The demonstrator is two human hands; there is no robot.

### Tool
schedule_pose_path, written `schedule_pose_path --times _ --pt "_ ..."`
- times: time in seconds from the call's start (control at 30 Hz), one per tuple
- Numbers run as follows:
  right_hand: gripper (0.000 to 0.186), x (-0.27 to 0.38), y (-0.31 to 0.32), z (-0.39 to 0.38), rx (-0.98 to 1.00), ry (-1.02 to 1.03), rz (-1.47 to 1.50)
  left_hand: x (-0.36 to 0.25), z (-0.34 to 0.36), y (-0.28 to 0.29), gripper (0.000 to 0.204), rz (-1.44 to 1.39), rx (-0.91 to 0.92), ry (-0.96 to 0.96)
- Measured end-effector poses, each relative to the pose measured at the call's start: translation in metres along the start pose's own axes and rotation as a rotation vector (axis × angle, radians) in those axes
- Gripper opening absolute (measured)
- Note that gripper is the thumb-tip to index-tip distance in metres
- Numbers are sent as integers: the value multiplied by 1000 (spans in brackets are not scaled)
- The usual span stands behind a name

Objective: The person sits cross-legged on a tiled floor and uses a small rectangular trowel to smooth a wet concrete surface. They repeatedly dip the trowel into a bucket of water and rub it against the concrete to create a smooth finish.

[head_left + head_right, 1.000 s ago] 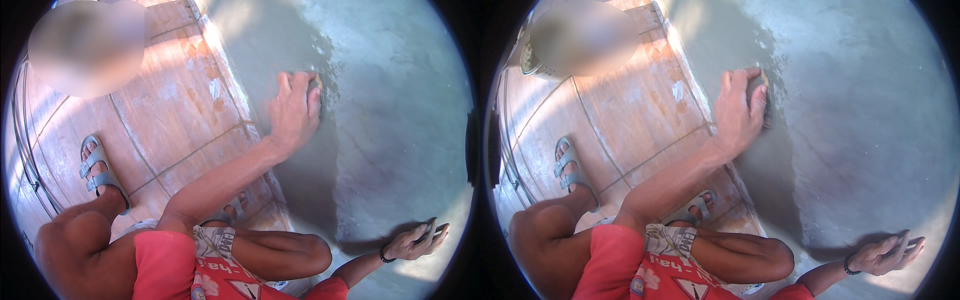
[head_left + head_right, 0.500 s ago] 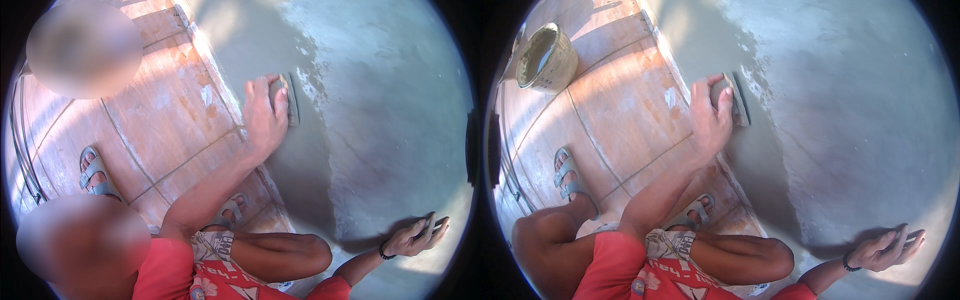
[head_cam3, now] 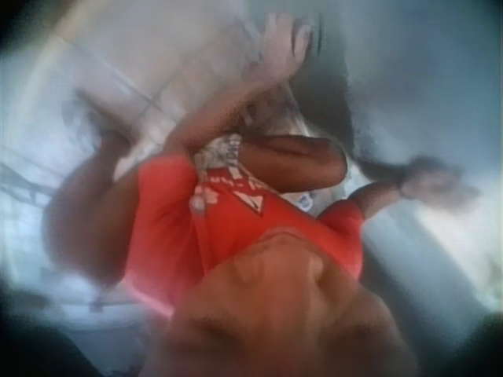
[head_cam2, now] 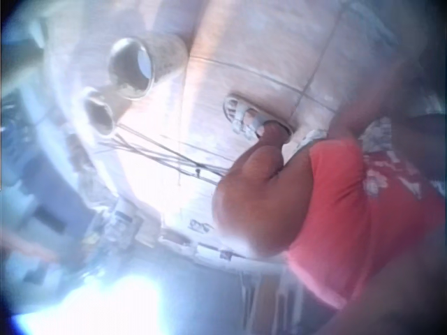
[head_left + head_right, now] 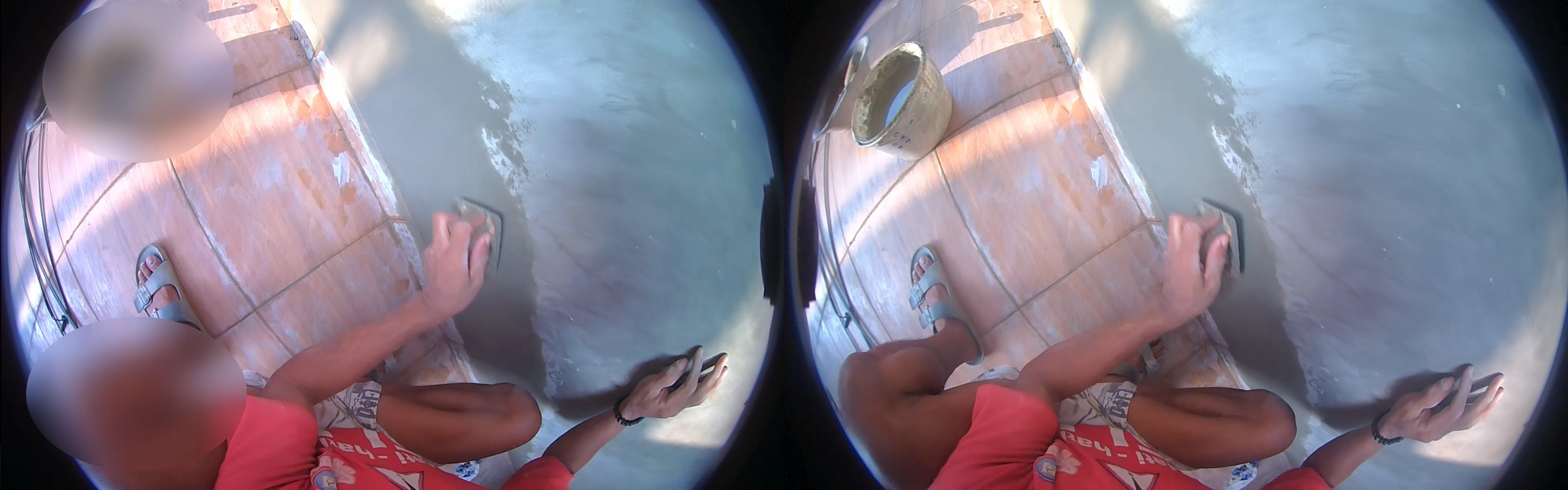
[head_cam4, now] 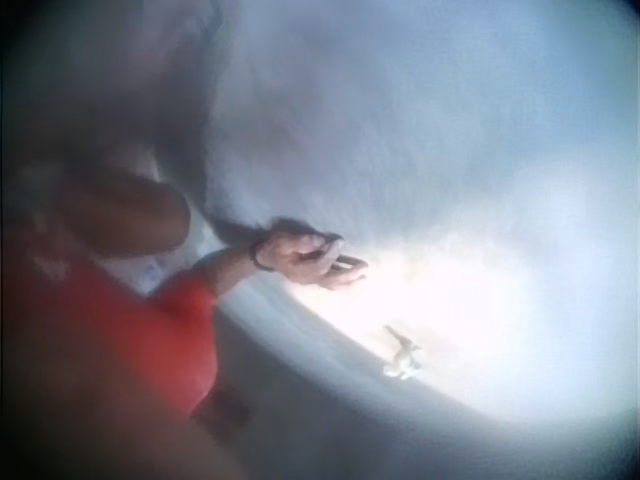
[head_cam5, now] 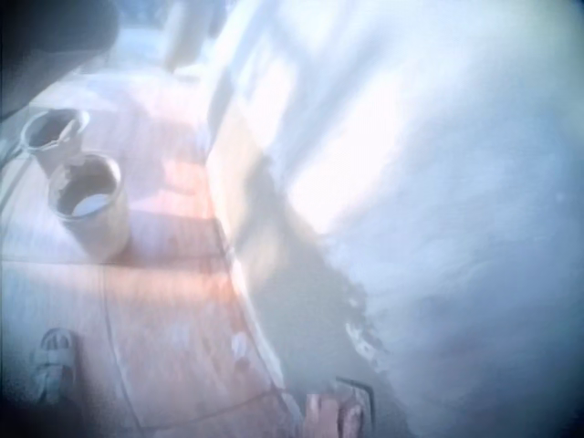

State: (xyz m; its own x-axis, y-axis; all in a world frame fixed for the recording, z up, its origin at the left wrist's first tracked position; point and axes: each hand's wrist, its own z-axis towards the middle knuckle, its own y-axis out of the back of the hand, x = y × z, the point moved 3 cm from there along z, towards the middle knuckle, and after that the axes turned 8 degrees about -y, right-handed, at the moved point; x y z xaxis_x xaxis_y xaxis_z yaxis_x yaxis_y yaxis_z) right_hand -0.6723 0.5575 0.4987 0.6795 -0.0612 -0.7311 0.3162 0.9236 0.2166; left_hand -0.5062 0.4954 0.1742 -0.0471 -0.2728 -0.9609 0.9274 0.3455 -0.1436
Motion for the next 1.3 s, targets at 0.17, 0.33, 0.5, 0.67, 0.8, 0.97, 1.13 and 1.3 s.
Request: schedule_pose_path --times 0.17,0.33,0.5,0.67,0.8,0.97,1.13,1.3 --pt "26 2 -1 1 -29 6 -13 -17 99 18 26 77 -190 -100" --pt "25 12 -1 2 -8 -32 -63 -37 -21 -31 26 32 135 -215" --pt "25 5 2 1 -6 -5 -44 9 5 0 28 7 -26 33" --pt "23 7 0 1 -28 -7 -35 48 142 47 28 10 -317 60" --pt "23 6 2 1 -29 10 -44 20 114 29 27 80 -205 52" --pt "22 8 1 3 -24 -18 -52 12 46 -2 28 -13 -66 79" --pt "23 9 -1 2 -33 -66 24 8 141 42 23 71 -314 53" --pt "24 12 1 4 12 -23 -71 -13 100 14 18 50 -151 -45"
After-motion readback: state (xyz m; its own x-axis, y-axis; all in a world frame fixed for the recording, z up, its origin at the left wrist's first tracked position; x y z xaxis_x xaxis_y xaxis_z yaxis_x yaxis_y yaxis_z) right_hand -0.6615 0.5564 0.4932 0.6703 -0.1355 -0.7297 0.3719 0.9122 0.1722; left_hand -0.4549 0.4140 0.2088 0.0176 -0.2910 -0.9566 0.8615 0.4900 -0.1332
